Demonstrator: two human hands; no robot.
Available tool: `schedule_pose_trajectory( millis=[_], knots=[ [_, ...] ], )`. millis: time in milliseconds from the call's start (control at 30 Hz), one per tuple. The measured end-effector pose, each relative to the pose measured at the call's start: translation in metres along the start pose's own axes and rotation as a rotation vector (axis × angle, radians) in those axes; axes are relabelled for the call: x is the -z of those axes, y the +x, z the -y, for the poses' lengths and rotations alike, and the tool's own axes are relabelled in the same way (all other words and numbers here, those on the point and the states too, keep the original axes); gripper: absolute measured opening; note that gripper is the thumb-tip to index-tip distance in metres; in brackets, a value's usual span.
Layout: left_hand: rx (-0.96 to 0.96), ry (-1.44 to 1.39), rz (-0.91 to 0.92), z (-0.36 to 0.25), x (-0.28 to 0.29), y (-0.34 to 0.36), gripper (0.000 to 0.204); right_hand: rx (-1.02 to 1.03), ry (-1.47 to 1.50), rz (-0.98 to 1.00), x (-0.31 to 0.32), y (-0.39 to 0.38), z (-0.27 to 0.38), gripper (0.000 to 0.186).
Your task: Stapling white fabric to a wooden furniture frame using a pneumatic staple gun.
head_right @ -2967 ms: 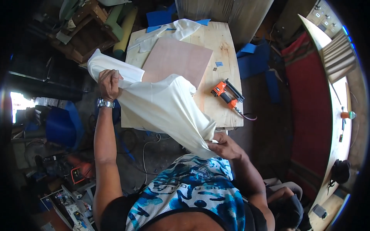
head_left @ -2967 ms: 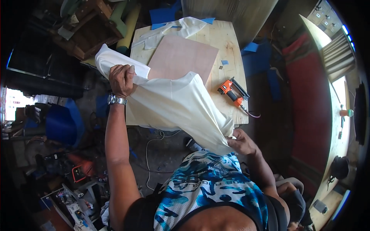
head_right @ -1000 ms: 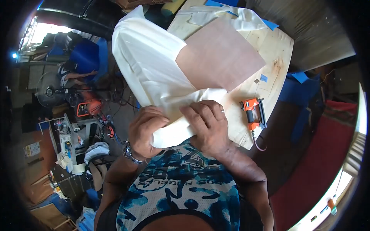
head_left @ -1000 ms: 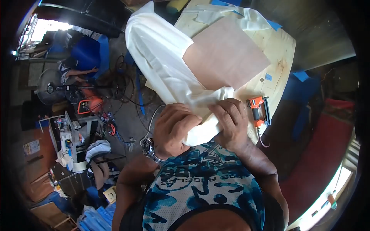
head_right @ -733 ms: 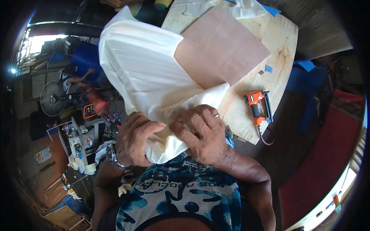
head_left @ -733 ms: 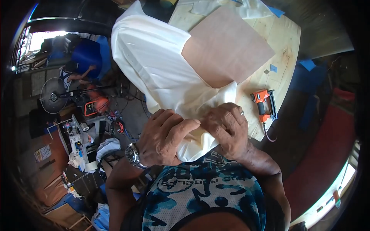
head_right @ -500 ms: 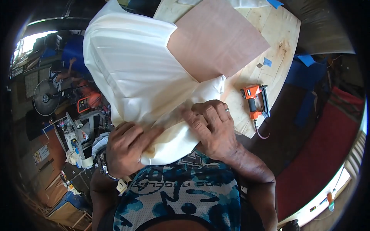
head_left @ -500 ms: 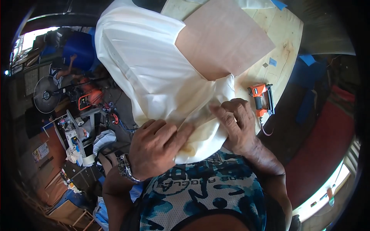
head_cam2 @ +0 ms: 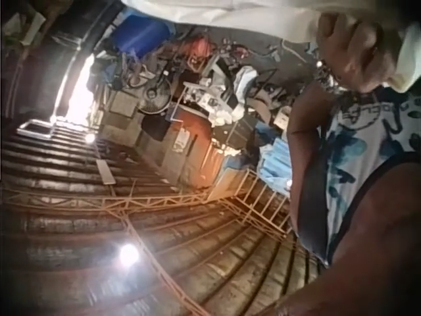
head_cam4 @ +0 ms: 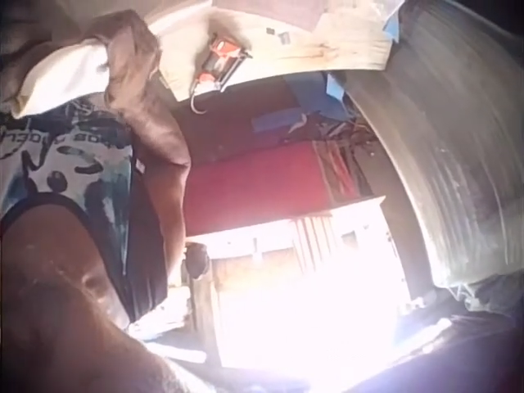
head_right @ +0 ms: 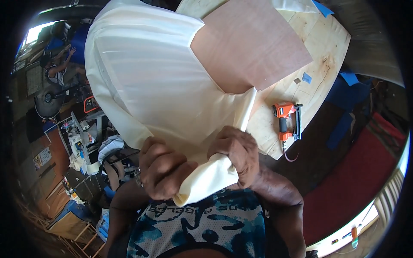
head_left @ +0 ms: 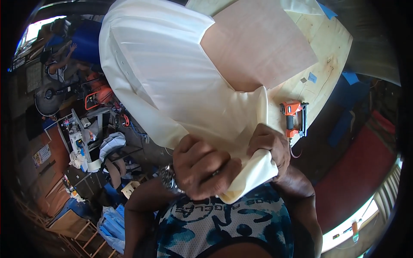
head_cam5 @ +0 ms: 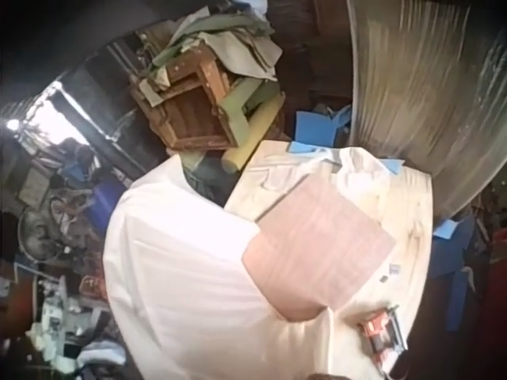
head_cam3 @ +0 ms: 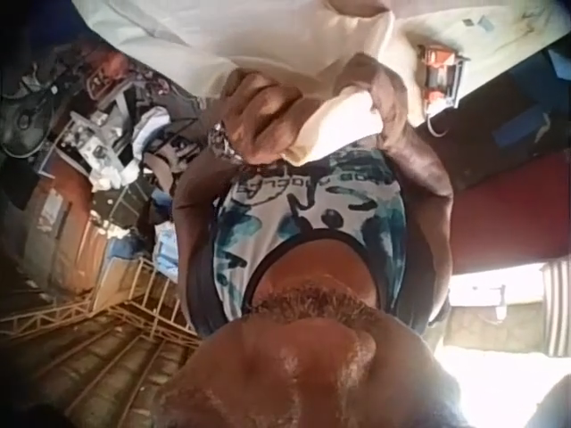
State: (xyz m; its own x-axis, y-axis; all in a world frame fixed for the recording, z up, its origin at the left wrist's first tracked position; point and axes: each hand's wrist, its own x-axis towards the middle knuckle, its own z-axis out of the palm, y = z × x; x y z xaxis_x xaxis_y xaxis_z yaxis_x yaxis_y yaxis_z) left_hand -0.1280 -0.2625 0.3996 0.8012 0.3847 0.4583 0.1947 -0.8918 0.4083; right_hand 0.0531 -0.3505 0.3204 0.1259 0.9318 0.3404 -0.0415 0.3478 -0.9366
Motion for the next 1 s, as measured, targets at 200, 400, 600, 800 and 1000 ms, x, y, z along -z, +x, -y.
schedule_pose_trajectory(
  millis=[200, 400, 600, 800, 1000],
  knots=[
    [-0.057, 0.010, -0.095, 0.005, -0.005, -0.008, 0.027, -0.004, 0.042, 0.023, -0.014, -0.005, -0.002, 0.048],
    [-0.078, -0.147, -0.092, 0.007, -0.005, -0.007, 0.022, 0.154, -0.114, 0.039, -0.003, -0.014, 0.003, 0.037],
    [-0.132, -0.247, -0.107, 0.012, -0.001, -0.015, 0.023, -0.061, 0.240, 0.392, 0.071, 0.022, -0.011, 0.060],
    [-0.165, -0.344, -0.024, 0.015, 0.005, 0.000, 0.028, -0.272, 0.283, 0.269, 0.081, 0.055, -0.053, 0.057],
    [-0.025, -0.230, -0.101, 0.004, 0.020, -0.012, 0.025, -0.056, -0.083, 0.835, 0.015, 0.089, 0.031, 0.054]
  ],
)
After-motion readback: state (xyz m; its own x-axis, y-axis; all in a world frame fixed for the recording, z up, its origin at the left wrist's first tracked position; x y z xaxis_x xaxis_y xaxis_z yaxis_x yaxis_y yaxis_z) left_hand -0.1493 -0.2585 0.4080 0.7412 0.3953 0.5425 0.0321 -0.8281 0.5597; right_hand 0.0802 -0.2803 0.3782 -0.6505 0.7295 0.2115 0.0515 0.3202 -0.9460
